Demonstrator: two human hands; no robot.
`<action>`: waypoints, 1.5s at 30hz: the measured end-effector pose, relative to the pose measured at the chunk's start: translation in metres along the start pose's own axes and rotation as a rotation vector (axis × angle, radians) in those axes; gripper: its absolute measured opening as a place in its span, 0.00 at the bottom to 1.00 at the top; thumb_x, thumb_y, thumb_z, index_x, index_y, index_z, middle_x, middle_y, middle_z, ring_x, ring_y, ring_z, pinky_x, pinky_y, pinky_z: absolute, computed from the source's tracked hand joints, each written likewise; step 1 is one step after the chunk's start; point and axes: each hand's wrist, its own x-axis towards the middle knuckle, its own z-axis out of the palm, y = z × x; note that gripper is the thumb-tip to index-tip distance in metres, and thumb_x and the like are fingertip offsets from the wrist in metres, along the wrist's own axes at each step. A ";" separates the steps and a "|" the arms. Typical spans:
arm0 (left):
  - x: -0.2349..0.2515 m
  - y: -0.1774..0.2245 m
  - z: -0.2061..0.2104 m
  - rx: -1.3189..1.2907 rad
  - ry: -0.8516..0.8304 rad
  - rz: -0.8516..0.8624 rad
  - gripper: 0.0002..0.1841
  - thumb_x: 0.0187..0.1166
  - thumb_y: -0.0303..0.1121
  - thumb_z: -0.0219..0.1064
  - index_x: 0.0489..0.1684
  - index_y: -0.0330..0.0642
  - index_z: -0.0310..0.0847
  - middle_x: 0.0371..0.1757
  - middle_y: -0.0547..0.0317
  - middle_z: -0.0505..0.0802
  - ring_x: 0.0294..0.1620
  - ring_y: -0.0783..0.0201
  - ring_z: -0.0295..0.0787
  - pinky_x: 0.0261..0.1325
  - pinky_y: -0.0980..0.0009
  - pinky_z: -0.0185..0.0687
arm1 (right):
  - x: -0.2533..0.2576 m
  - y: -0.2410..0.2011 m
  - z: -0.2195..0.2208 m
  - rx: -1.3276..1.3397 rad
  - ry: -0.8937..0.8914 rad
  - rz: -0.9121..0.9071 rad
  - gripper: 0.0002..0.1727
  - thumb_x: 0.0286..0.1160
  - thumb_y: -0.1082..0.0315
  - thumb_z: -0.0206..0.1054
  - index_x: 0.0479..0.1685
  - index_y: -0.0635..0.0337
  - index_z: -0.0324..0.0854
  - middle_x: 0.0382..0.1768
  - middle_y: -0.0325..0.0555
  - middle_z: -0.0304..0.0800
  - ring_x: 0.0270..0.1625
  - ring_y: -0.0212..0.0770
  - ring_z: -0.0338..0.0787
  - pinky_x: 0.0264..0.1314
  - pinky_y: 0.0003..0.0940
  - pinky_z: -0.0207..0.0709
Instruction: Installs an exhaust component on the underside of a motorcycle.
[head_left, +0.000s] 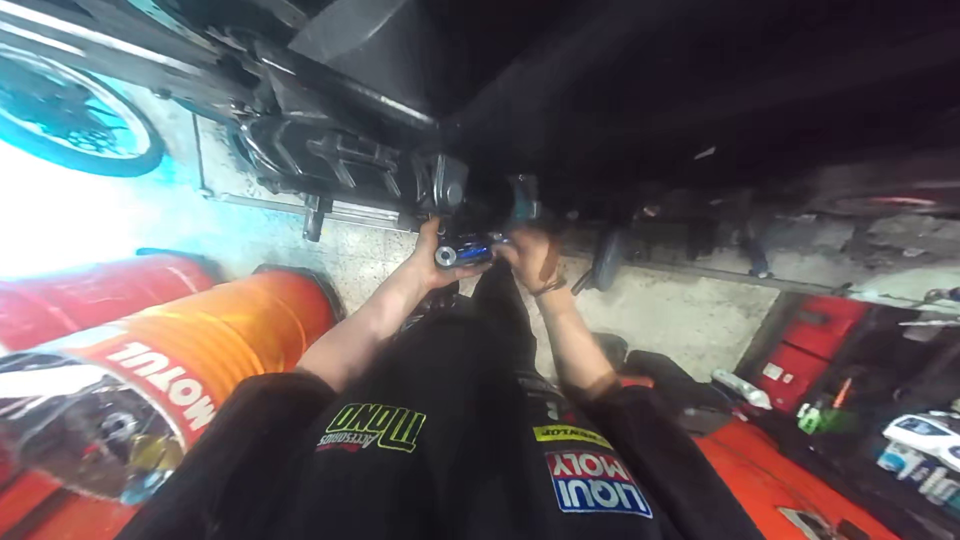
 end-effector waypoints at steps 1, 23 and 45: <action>-0.001 0.001 0.002 0.013 -0.003 0.022 0.43 0.75 0.74 0.51 0.80 0.50 0.70 0.71 0.37 0.84 0.69 0.37 0.84 0.66 0.36 0.83 | -0.001 0.006 -0.002 0.007 -0.014 0.049 0.21 0.79 0.47 0.70 0.47 0.57 0.92 0.48 0.54 0.94 0.55 0.52 0.93 0.65 0.55 0.84; 0.015 0.004 -0.020 0.201 -0.137 0.566 0.18 0.79 0.48 0.58 0.57 0.48 0.79 0.47 0.54 0.92 0.46 0.59 0.90 0.48 0.57 0.89 | 0.038 -0.030 0.013 -0.136 -0.250 0.433 0.26 0.85 0.47 0.58 0.46 0.64 0.88 0.44 0.63 0.92 0.51 0.63 0.92 0.55 0.67 0.82; 0.017 -0.005 -0.009 -0.155 -0.151 0.470 0.30 0.73 0.60 0.55 0.66 0.48 0.76 0.61 0.42 0.88 0.61 0.43 0.87 0.61 0.37 0.82 | 0.026 -0.020 0.030 -0.093 -0.062 0.439 0.26 0.85 0.45 0.56 0.40 0.59 0.89 0.37 0.57 0.92 0.44 0.58 0.93 0.47 0.63 0.84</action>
